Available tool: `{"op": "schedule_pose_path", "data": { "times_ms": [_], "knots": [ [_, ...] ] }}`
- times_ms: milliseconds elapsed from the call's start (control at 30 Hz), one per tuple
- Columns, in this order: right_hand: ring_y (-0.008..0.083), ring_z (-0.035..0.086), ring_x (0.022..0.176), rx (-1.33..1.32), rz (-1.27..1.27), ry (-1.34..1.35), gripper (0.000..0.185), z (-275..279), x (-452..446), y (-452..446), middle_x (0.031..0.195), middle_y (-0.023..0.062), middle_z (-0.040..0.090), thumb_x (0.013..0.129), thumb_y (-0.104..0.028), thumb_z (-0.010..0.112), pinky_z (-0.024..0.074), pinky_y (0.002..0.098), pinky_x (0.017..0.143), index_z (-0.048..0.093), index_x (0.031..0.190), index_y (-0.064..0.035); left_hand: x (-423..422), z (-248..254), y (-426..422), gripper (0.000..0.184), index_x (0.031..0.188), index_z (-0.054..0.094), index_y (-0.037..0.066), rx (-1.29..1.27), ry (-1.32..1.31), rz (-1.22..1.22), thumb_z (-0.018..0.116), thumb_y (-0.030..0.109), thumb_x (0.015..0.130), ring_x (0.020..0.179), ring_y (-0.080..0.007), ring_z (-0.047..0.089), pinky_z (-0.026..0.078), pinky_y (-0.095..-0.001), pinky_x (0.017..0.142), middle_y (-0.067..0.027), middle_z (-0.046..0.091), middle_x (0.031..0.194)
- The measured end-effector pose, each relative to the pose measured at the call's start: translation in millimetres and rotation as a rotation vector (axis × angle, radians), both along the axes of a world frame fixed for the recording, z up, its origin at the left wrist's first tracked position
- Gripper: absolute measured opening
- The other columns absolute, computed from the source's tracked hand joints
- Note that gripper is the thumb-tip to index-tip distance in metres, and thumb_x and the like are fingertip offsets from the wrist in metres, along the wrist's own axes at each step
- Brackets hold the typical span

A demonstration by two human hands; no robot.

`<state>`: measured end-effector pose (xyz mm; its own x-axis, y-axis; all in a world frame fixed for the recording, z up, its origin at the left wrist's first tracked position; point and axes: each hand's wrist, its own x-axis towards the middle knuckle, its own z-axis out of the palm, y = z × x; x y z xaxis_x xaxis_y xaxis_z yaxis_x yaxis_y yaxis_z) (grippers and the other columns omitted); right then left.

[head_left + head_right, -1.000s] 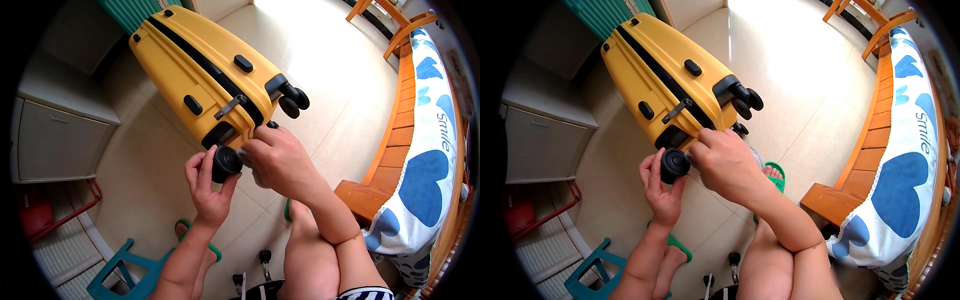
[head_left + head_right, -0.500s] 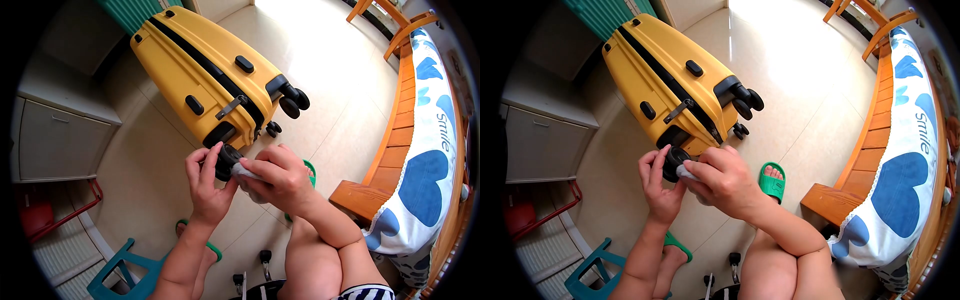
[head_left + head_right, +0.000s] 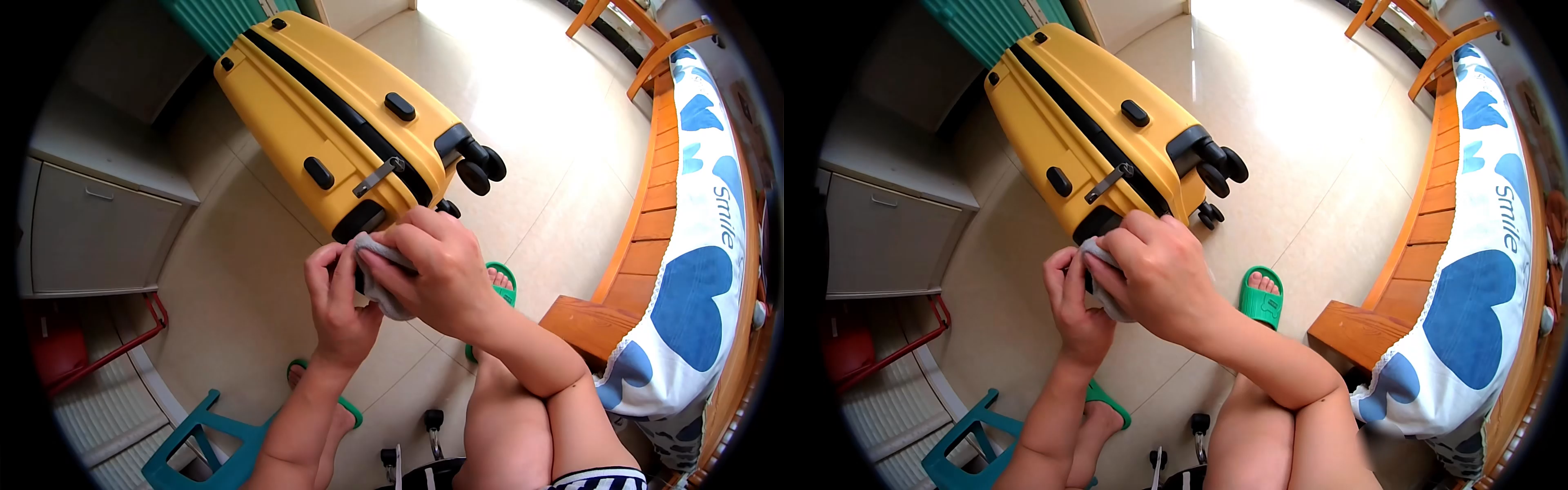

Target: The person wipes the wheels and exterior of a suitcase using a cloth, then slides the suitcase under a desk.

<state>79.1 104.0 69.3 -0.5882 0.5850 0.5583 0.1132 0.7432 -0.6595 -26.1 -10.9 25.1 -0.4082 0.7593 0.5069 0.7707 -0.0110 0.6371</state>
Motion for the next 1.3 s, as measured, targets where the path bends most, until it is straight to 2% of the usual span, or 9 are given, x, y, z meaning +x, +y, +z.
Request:
{"op": "schedule_pose_path", "data": {
  "times_ms": [167,233,400,467,600,700,767,1000,1300],
  "knots": [
    [0.025,0.054,0.063,-0.061,0.002,-0.1,0.017,-7,31,-12,0.072,0.0062,0.055,0.074,-0.014,0.078,0.0405,0.036,0.057,0.065,0.081,-0.0061,1,3,0,0.061,0.129,0.057,0.002,-0.016,-0.01,-0.008,0.077,0.0,0.072,0.102,-0.0274,0.052,0.046,-0.0348,0.088,-0.0135,0.048,0.116],
    [0.0251,0.053,0.062,-0.086,0.03,-0.079,0.018,-13,35,-14,0.072,0.0059,0.055,0.074,-0.014,0.079,0.0404,0.0359,0.057,0.065,0.082,-0.0062,4,1,0,0.068,0.13,0.057,0.002,-0.021,-0.148,0.029,0.079,-0.003,0.066,0.104,-0.0293,0.051,0.045,-0.0375,0.091,-0.0141,0.048,0.115],
    [0.0253,0.053,0.061,-0.055,-0.019,-0.051,0.017,1,19,-11,0.071,0.006,0.054,0.075,-0.014,0.078,0.0404,0.0361,0.057,0.065,0.082,-0.0062,4,4,2,0.063,0.129,0.057,0.002,-0.035,-0.069,0.021,0.077,-0.003,0.07,0.105,-0.029,0.051,0.045,-0.0373,0.09,-0.0145,0.048,0.116],
    [0.0252,0.053,0.061,-0.011,-0.027,0.005,0.015,-1,5,-3,0.071,0.006,0.054,0.075,-0.014,0.077,0.0406,0.0362,0.057,0.065,0.081,-0.0065,5,1,3,0.053,0.129,0.057,0.001,0.0,0.029,0.03,0.072,0.002,0.078,0.103,-0.0274,0.053,0.045,-0.0348,0.089,-0.0137,0.049,0.116],
    [0.0251,0.053,0.062,-0.072,-0.009,-0.035,0.015,-4,7,-2,0.071,0.0061,0.054,0.075,-0.014,0.078,0.0412,0.0362,0.058,0.066,0.081,-0.0069,5,2,4,0.053,0.129,0.058,0.001,0.027,0.01,0.029,0.072,0.002,0.078,0.103,-0.0279,0.052,0.045,-0.036,0.089,-0.0141,0.049,0.115],
    [0.0253,0.053,0.062,-0.071,-0.031,-0.101,0.015,-7,27,-14,0.072,0.0065,0.055,0.076,-0.016,0.077,0.0419,0.0363,0.058,0.066,0.081,-0.0073,2,4,4,0.053,0.128,0.058,0.001,-0.001,0.018,0.015,0.073,0.002,0.077,0.103,-0.028,0.052,0.046,-0.0366,0.09,-0.0141,0.049,0.115],
    [0.0257,0.053,0.061,-0.125,-0.07,-0.093,0.015,-10,32,-19,0.072,0.0066,0.055,0.076,-0.017,0.078,0.0422,0.0365,0.057,0.067,0.081,-0.0076,3,2,4,0.061,0.129,0.058,0.002,0.014,0.042,0.004,0.078,0.001,0.071,0.104,-0.0293,0.052,0.046,-0.0379,0.088,-0.0139,0.049,0.115],
    [0.0293,0.059,0.067,-0.242,-0.059,-0.063,0.016,0,0,-4,0.073,0.0091,0.059,0.076,-0.017,0.077,0.0487,0.0397,0.061,0.067,0.077,-0.0039,2,-4,3,0.063,0.128,0.058,0.001,0.064,0.067,0.029,0.078,-0.001,0.069,0.104,-0.0296,0.052,0.046,-0.0377,0.088,-0.014,0.049,0.115],
    [0.0278,0.059,0.066,-0.294,-0.077,-0.098,0.016,-6,28,-19,0.074,0.0076,0.059,0.075,-0.015,0.079,0.0464,0.0379,0.058,0.068,0.078,-0.0049,4,8,6,0.062,0.125,0.059,-0.001,0.003,-0.043,0.016,0.077,-0.006,0.066,0.103,-0.0297,0.053,0.046,-0.0371,0.089,-0.0145,0.049,0.114]
  ]
}}
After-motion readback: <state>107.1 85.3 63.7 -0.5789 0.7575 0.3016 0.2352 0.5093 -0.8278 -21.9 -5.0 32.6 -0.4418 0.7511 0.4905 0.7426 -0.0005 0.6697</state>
